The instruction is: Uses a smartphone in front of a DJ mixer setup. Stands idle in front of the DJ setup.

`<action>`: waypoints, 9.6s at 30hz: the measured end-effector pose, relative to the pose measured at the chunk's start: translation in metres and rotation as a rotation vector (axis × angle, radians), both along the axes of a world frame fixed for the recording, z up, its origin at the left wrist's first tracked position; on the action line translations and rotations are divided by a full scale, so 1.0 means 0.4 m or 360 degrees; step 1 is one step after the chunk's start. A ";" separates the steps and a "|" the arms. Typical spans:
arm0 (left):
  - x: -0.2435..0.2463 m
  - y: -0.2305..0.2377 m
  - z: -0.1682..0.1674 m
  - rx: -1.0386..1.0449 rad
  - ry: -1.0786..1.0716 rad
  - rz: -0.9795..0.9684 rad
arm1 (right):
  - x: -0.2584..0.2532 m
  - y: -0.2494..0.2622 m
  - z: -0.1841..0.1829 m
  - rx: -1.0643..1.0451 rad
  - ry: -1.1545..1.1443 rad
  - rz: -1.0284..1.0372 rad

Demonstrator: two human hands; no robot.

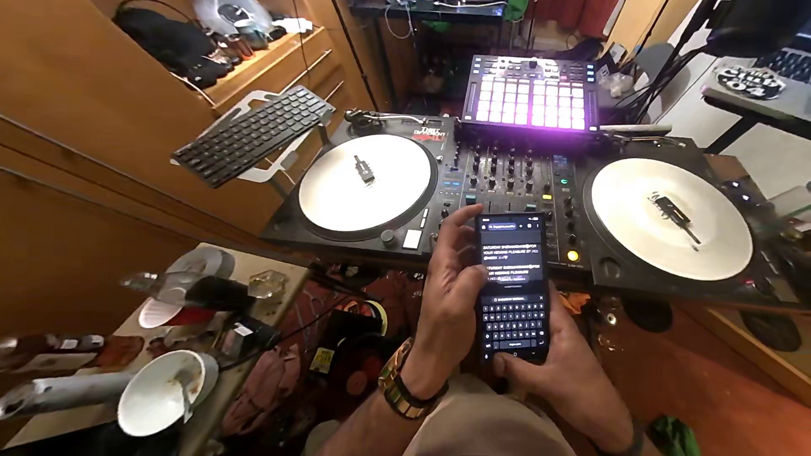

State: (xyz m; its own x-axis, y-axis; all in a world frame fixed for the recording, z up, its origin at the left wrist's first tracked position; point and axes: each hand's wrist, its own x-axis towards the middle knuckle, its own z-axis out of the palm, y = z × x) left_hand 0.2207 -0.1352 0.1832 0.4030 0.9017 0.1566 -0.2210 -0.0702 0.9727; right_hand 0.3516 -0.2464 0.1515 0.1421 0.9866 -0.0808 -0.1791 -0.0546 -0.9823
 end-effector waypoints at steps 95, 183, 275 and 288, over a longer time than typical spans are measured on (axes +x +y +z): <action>-0.022 0.025 0.035 0.0013 0.0257 -0.0045 | 0.019 -0.040 0.001 0.0037 0.0680 0.0323; -0.011 -0.008 0.029 -0.0019 0.0331 0.0032 | 0.016 -0.032 0.000 0.0007 0.0723 0.0336; -0.037 0.025 0.065 0.0140 0.0167 -0.0177 | 0.019 -0.015 0.002 -0.0315 0.0924 0.0054; -0.042 0.028 0.060 0.0123 0.0171 -0.0182 | 0.024 -0.021 0.000 -0.0191 0.0922 0.0159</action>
